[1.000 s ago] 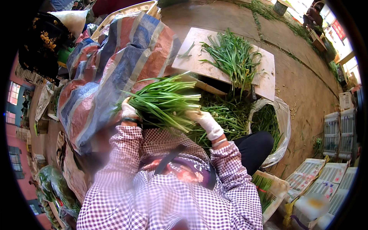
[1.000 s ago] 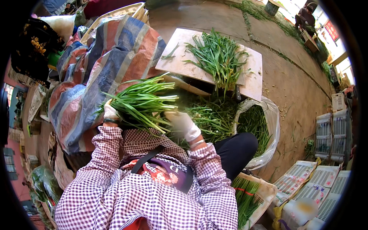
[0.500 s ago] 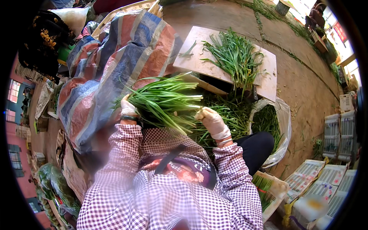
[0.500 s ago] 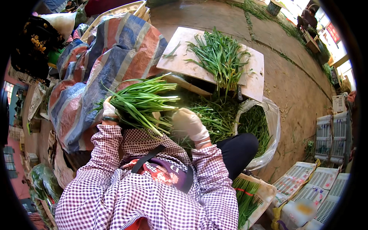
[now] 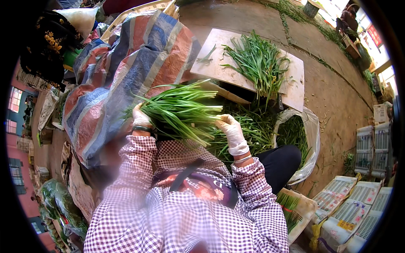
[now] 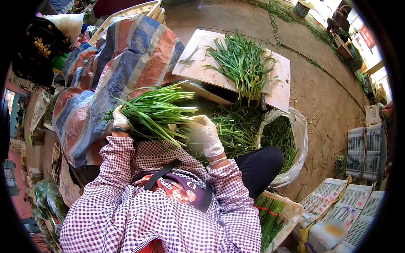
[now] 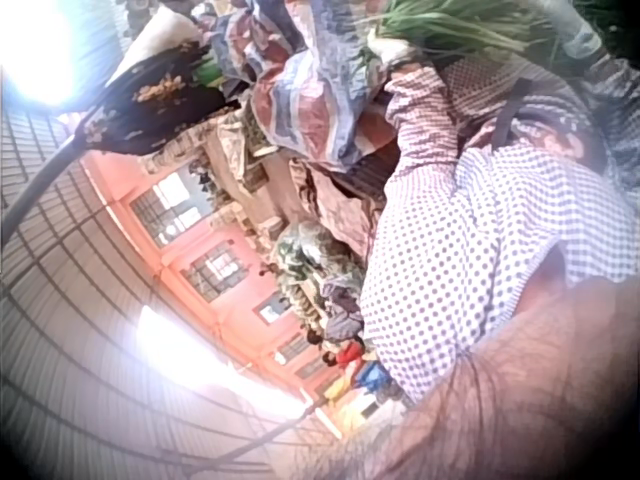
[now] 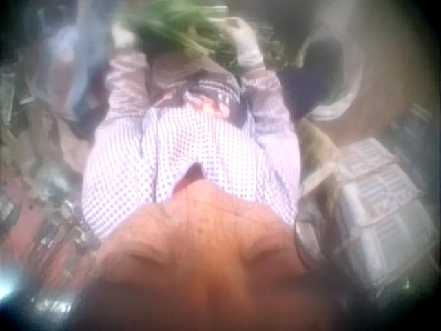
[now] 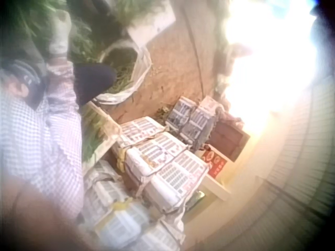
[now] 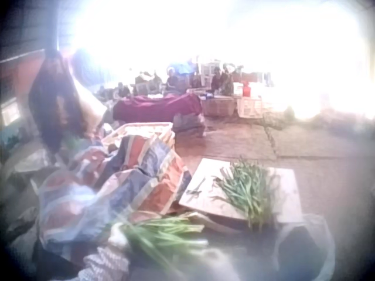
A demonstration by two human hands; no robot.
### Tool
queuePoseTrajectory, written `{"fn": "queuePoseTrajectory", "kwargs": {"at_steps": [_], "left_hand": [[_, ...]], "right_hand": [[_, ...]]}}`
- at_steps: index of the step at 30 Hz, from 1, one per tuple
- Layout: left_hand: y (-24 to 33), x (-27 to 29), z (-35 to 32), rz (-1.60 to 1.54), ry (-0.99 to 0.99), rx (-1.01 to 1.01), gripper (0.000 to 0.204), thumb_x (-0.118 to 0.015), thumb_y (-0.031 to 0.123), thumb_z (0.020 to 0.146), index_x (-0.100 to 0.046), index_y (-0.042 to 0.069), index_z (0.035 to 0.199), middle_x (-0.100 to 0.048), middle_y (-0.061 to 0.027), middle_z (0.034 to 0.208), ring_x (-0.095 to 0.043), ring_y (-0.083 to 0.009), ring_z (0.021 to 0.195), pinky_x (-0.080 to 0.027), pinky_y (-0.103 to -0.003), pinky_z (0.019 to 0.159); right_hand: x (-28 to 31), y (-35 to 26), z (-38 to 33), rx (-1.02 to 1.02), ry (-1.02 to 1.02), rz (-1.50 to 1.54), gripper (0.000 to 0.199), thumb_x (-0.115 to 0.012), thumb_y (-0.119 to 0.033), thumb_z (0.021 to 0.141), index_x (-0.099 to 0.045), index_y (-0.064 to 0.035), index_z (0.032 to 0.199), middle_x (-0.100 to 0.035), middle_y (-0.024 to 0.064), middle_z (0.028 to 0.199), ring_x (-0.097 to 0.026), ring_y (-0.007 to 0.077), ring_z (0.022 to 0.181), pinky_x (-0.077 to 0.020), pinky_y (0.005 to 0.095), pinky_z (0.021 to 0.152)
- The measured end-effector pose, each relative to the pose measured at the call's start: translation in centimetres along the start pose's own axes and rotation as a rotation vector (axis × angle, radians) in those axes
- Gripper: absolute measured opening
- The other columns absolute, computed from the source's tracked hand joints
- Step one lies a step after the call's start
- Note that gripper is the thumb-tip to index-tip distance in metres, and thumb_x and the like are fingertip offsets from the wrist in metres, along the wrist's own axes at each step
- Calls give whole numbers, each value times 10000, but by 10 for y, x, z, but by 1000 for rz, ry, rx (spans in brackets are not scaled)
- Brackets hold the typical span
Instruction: The person sorts bunches of green onions by hand, removing individual stalks, bundling them with rubber bands, and placing the finished bundles into a plastic crate.
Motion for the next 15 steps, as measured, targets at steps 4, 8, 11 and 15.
{"fn": "queuePoseTrajectory", "kwargs": {"at_steps": [4, 8, 11, 15], "left_hand": [[4, 12, 17, -13, -199, 55, 312, -432, 251, 887, -639, 18, 903, -676, -150, 900, -626, -324, 798, -514, -441, 809], [2, 6, 11, -81, -55, 49, 300, -454, 253, 876, -636, 17, 908, -676, -154, 891, -630, -331, 788, -518, -441, 803], [8, 11, 19, -32, -114, 29, 304, -459, 260, 875, -635, 16, 919, -678, -157, 910, -633, -334, 797, -521, -446, 805], [6, 0, 5, -39, -134, 62, 294, -467, 260, 871, -637, 23, 914, -683, -150, 909, -636, -325, 787, -526, -440, 796]], "right_hand": [[-3, 6, -1, -161, -103, 170, 241, -698, -5, 827, -667, -48, 1062, -673, 0, 993, -592, 81, 874, -470, 239, 836], [-18, 3, -7, -84, -134, -31, 260, -705, 16, 811, -672, -48, 1060, -688, 4, 1011, -610, 82, 925, -472, 245, 866], [-20, 15, -3, 13, -113, -72, 319, -729, -2, 804, -599, 3, 1095, -685, 53, 981, -626, 109, 861, -510, 235, 771], [-16, 29, 2, 91, -105, -19, 370, -750, -16, 795, -588, 10, 1126, -689, 70, 1015, -627, 118, 896, -504, 244, 807]]}}
Point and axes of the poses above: each hand's wrist, its own z-axis towards the middle knuckle, its own x-axis out of the back of the hand, y = z × x, the point moved 1 cm from there along z, towards the middle knuckle
